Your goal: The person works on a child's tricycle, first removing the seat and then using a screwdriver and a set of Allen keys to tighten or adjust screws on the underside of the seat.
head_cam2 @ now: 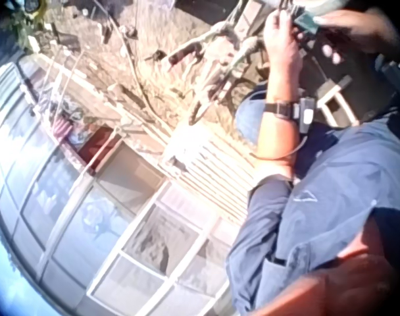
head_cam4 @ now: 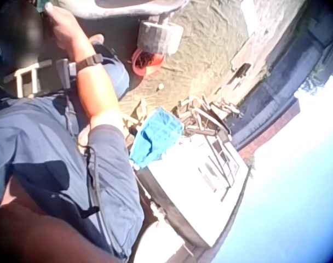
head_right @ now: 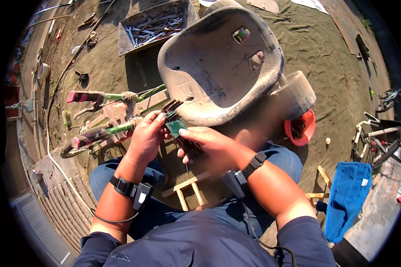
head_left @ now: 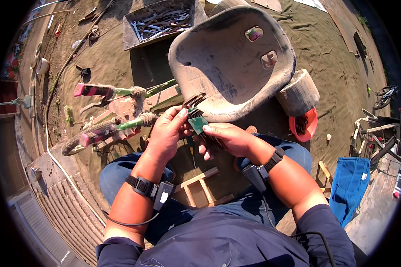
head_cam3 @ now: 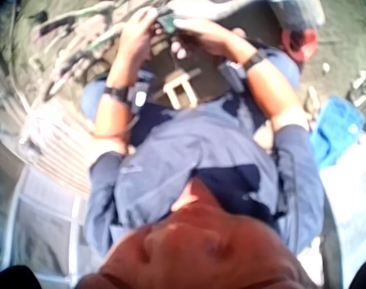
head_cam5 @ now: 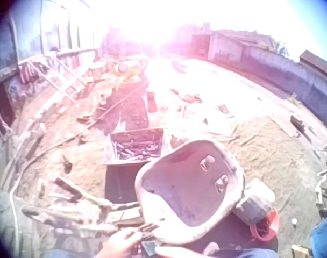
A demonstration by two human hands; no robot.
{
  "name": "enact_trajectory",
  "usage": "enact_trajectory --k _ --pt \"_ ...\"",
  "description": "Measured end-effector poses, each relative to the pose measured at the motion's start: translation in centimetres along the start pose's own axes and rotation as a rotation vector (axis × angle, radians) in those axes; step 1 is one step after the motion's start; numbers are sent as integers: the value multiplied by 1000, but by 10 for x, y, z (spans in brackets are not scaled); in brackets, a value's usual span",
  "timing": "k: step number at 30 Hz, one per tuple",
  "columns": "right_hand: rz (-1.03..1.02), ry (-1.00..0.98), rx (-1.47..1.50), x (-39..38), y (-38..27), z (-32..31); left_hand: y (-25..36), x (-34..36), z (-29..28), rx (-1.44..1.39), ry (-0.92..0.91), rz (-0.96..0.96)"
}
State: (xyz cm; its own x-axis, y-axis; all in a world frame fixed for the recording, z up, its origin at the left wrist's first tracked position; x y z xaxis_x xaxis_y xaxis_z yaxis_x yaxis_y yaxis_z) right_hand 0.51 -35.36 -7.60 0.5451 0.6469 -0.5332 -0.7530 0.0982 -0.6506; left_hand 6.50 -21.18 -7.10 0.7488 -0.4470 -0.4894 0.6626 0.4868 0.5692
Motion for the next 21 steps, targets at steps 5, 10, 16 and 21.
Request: enact_trajectory --k 5,10,16,21 --pt "-13 -89 166 3 3 5 -6 2 -1 31 -15 -27" --pt "14 -133 308 2 2 11 -6 2 5 -44 -113 -64" --pt "-116 -16 461 7 6 0 -14 3 5 -3 -55 -38" --pt "-284 332 434 1 -15 -33 -29 -12 7 284 -68 -91"
Point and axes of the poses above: each hand's wrist, its own x-axis towards the middle knuckle, its own z-axis out of the palm, y = z × x, the point moved 6 cm from there along x, towards the middle knuckle, and after that the axes turned 14 degrees about -x, right-handed, at the moved point
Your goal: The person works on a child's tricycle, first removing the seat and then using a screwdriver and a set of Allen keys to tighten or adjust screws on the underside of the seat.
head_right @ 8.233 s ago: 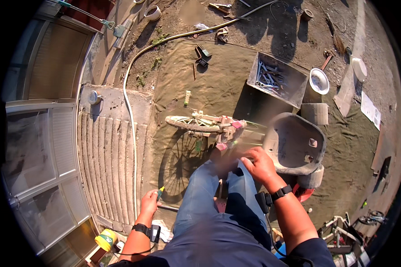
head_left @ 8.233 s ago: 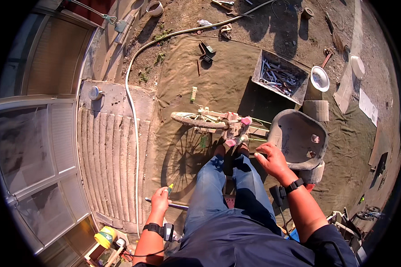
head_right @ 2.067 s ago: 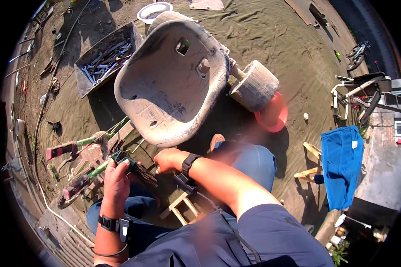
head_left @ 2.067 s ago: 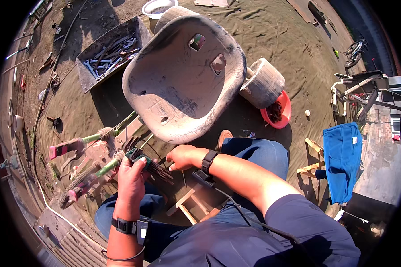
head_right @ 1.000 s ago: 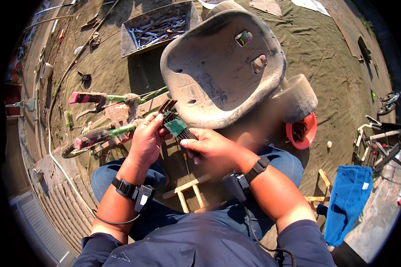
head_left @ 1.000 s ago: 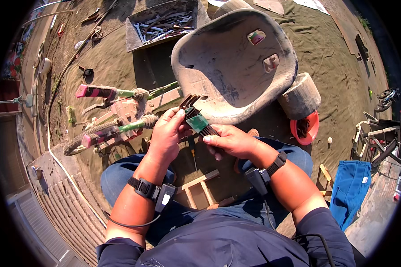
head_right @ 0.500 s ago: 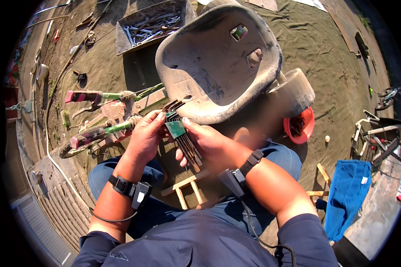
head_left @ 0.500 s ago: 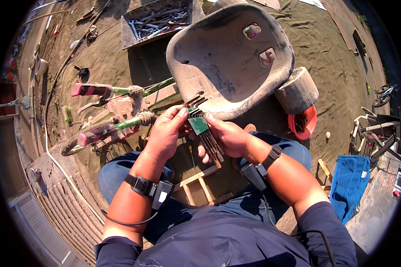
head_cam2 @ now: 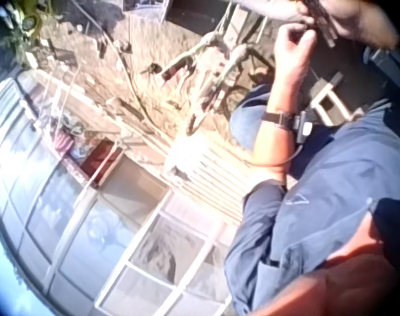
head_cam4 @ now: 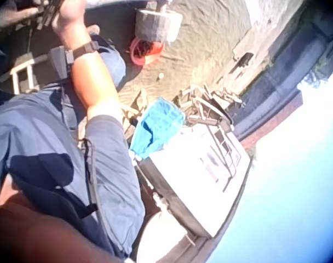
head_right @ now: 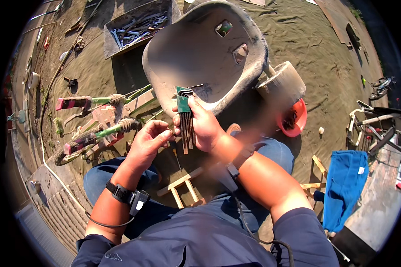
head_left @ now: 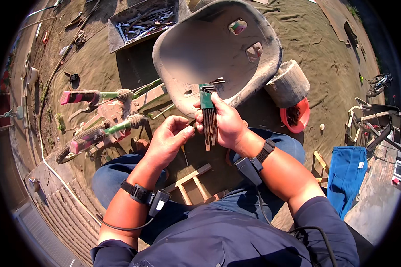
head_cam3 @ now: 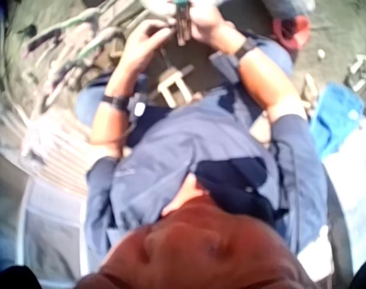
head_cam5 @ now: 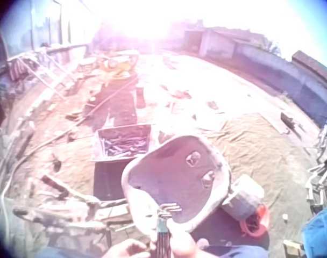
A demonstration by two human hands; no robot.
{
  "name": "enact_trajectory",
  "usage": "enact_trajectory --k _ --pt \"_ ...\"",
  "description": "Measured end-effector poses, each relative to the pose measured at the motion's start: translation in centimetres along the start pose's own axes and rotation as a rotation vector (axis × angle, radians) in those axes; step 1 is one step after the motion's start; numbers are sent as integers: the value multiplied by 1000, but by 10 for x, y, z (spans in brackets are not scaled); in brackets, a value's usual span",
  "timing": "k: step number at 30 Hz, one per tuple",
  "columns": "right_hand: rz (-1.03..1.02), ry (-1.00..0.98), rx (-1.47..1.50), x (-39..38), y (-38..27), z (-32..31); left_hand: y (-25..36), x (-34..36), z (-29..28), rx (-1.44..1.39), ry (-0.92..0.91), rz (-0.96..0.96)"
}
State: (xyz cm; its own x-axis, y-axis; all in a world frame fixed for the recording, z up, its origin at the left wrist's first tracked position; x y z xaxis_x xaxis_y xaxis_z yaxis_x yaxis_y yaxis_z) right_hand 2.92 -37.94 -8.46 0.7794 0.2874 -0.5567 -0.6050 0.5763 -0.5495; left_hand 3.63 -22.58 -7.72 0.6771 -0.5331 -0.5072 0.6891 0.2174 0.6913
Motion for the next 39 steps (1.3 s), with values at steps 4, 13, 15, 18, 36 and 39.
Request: enact_trajectory --k 4,13,15,18,36,39 --pt "-78 52 -21 -1 -11 -1 -14 -3 21 157 -76 -42" --pt "-30 109 -54 -3 4 2 -16 -8 26 148 -61 -4" --pt "-41 126 -69 -2 5 0 -17 -8 27 147 -51 6" --pt "-42 136 -88 -1 8 -2 -22 -9 25 147 -43 19" --pt "-83 250 -133 0 23 -2 -32 -4 26 -35 59 89" --pt "-100 241 -216 0 22 -7 -31 -1 25 15 57 99"
Point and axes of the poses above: each hand's wrist, its own x-axis towards the middle knuckle, its own z-axis out of the palm, y = z × x, the point moved 6 cm from there along x, towards the middle knuckle, and after that the axes turned 14 degrees about -x, right-handed, at the moved point
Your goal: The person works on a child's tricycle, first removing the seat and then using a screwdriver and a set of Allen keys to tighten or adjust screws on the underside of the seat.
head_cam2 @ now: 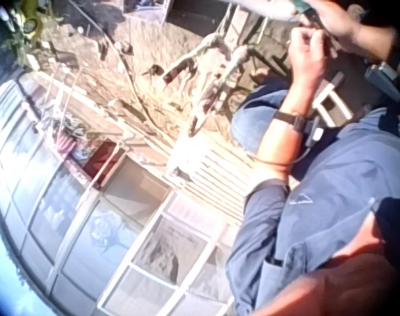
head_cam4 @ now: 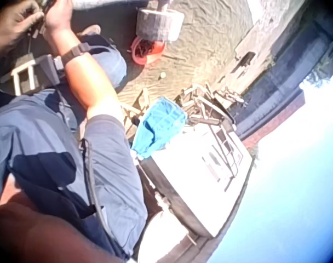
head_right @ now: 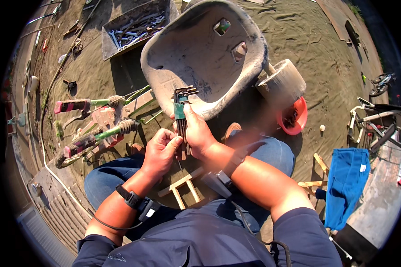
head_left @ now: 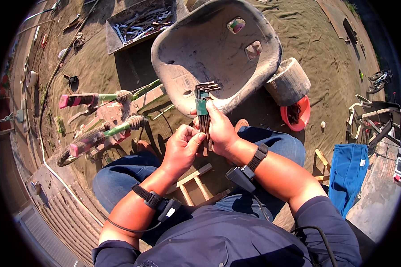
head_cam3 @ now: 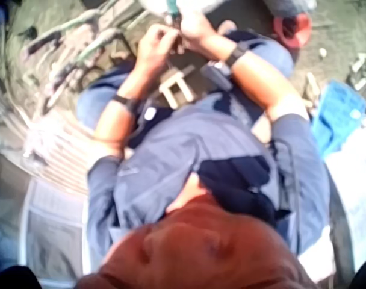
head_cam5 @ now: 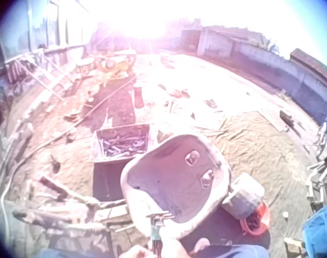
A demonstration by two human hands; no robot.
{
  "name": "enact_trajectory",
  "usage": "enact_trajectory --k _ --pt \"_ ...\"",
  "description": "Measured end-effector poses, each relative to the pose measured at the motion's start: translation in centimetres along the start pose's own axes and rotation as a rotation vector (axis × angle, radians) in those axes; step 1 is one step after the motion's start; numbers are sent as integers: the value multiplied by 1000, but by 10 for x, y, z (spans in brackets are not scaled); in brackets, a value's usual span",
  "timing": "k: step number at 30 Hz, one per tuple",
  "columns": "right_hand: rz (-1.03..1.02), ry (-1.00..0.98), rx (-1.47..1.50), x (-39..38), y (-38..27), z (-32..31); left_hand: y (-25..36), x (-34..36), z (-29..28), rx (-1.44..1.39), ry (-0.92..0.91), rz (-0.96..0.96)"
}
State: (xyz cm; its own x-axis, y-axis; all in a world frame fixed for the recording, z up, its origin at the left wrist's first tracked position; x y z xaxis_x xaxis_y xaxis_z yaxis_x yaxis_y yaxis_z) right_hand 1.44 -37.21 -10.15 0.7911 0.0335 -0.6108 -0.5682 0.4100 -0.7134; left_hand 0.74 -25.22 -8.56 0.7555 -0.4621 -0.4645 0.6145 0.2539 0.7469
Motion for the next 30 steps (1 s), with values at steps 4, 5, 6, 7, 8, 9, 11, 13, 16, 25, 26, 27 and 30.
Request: enact_trajectory --k 4,5,6,7,8,9,11,13,16,25,26,27,30 --pt "-81 -8 -255 2 -2 -4 -7 6 -10 -49 -49 -263" --pt "-108 -2 -342 3 -3 -7 4 11 -13 2 -27 -297" --pt "-118 -50 -298 2 -2 0 17 17 -24 48 33 -186" --pt "-168 -111 -447 -3 -8 2 29 22 -33 94 93 -76" --pt "-121 -124 -470 -6 -6 4 37 26 -39 139 143 2" --pt "-73 -137 -494 -10 -2 6 46 27 -43 183 192 79" --pt "-162 -183 -705 -5 13 3 51 27 -48 325 201 128" --pt "-161 -256 -853 -8 22 6 43 30 -63 447 168 257" --pt "-81 -270 -840 -13 22 10 51 21 -58 616 186 290" --pt "-129 -258 -767 -16 12 17 76 7 -26 1049 183 768" --pt "-88 -262 -764 -19 8 20 78 6 -26 1061 193 794" --pt "-46 -265 -761 -21 7 21 79 8 -32 1068 234 789" --pt "6 -300 -744 -24 16 21 89 13 -56 1080 372 756"
Point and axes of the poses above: each hand's wrist, its own x-axis towards the middle knuckle, its own z-axis out of the palm, y = z × x, the point moved 6 cm from there along x, towards the middle knuckle, and after that the axes turned 14 degrees about -x, right-handed, at the moved point
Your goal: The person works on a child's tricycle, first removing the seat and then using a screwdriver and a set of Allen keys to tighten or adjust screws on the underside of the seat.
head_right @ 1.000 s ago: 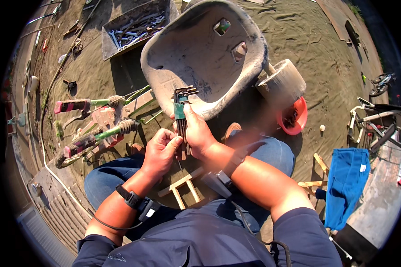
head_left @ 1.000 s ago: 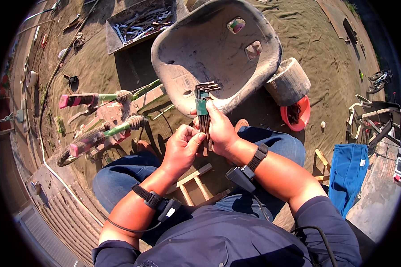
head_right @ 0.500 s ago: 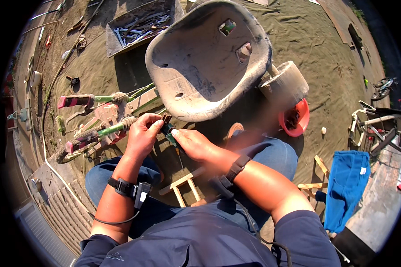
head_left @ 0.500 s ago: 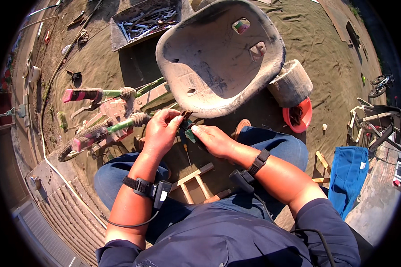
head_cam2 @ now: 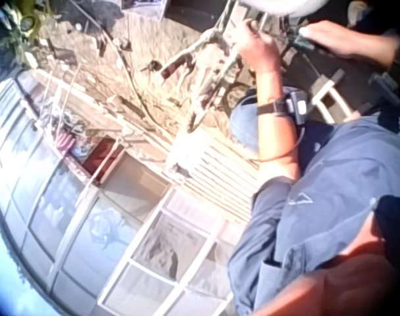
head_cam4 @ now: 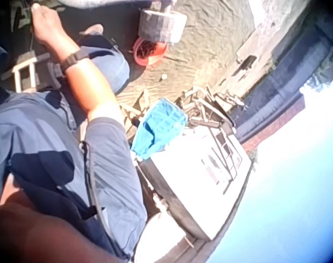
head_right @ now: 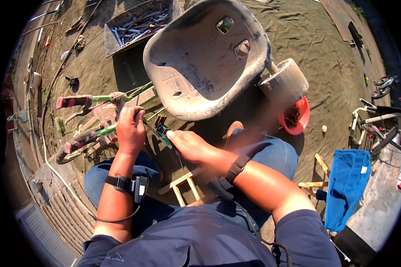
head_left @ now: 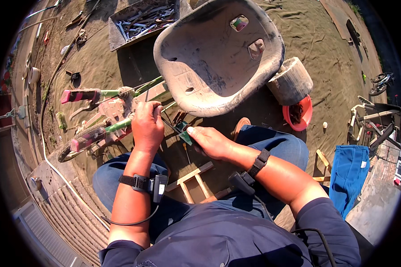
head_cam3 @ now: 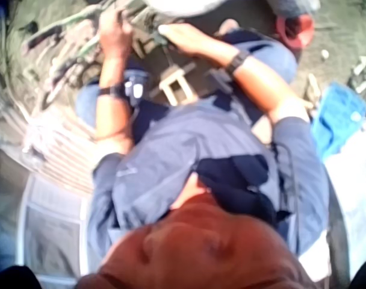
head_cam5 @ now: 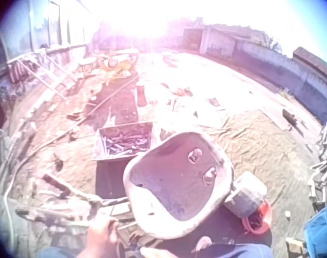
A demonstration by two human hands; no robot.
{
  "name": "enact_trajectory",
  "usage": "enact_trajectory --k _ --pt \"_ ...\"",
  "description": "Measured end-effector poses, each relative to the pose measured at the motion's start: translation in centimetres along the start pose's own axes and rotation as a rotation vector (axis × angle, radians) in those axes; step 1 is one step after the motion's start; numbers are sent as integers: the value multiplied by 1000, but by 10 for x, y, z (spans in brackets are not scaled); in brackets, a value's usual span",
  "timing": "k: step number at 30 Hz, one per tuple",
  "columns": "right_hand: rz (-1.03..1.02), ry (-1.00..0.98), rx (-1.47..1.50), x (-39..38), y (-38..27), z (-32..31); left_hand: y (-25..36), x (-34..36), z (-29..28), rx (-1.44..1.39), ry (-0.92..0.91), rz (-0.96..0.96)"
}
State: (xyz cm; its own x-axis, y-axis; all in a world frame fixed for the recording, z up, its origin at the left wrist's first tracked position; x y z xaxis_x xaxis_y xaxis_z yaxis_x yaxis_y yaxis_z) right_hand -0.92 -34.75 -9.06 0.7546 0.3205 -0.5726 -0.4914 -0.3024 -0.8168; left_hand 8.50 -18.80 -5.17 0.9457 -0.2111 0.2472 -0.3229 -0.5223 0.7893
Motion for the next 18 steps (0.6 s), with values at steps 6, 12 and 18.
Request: enact_trajectory --k 6,12,18 --pt "30 -78 -123 -3 5 -6 -52 13 -26 154 186 -121" --pt "93 -43 -37 -16 7 -33 -73 25 -19 -98 132 -421" --pt "58 353 200 -31 -29 -124 -78 7 31 -611 49 -703"
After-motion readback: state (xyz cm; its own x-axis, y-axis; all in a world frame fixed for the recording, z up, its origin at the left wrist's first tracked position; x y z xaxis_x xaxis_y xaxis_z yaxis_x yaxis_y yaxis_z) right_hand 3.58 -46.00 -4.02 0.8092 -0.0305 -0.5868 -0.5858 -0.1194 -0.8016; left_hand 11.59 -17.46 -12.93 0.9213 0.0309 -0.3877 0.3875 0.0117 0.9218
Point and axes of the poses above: each hand's wrist, its own x-axis towards the middle knuckle, its own z-axis out of the palm, y = z × x, the point moved 6 cm from there along x, towards the middle knuckle, and after that the axes turned 14 degrees about -x, right-handed, at the moved point
